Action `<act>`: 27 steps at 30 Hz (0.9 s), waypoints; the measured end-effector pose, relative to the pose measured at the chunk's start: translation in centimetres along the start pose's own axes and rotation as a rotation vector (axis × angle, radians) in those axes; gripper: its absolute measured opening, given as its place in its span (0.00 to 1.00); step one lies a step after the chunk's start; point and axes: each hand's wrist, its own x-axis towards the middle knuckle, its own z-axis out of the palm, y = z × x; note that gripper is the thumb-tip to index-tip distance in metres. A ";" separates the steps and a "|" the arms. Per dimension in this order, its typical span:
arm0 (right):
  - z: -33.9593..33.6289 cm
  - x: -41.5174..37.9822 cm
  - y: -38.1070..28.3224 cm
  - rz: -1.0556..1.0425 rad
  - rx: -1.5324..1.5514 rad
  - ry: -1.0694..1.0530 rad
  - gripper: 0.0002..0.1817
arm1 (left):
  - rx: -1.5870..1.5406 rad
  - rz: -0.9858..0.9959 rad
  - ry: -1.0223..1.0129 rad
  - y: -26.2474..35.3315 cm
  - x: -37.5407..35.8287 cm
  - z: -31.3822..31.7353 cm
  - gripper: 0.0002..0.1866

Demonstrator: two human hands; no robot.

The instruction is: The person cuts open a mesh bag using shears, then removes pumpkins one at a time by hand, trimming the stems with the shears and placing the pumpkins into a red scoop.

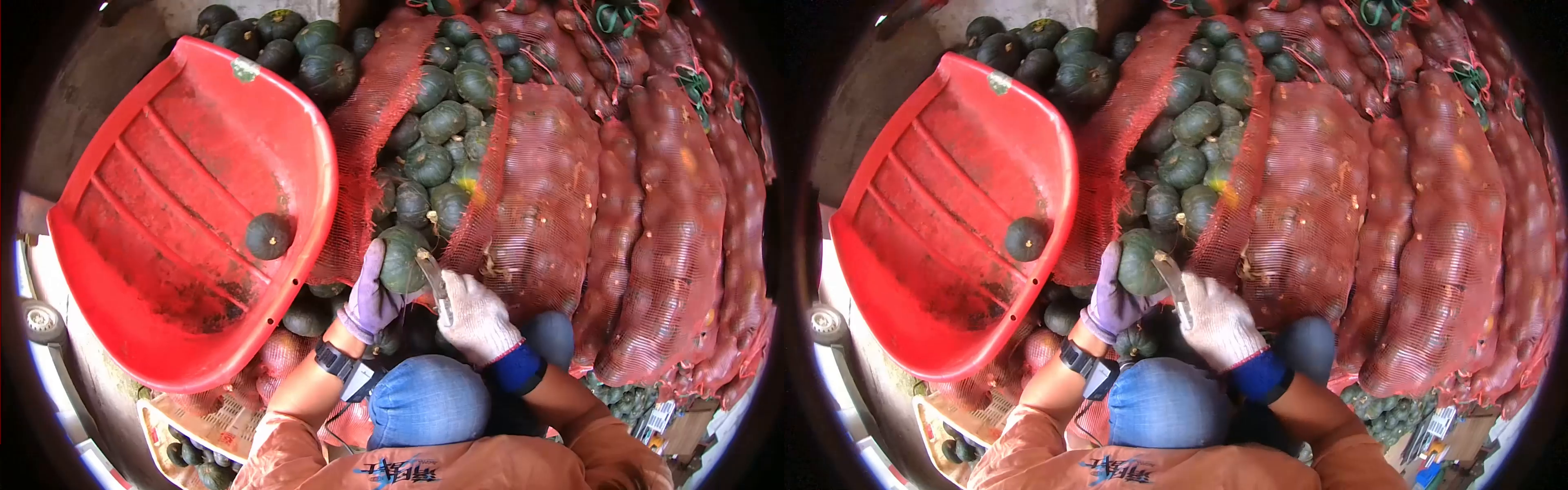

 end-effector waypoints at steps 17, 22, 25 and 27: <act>2.1 -2.1 7.1 0.259 2.291 -0.225 0.30 | 0.633 0.354 -0.005 5.3 -4.9 9.1 0.39; 2.1 -5.4 10.0 0.506 1.976 -0.157 0.28 | 1.264 1.190 0.724 10.9 -9.0 11.2 0.27; 1.6 -6.4 9.2 0.484 1.772 -0.147 0.30 | 2.387 1.336 1.060 12.6 -10.8 7.4 0.21; -0.2 -6.4 7.5 0.536 1.700 -0.111 0.31 | 1.710 1.405 0.931 7.7 -6.7 11.5 0.21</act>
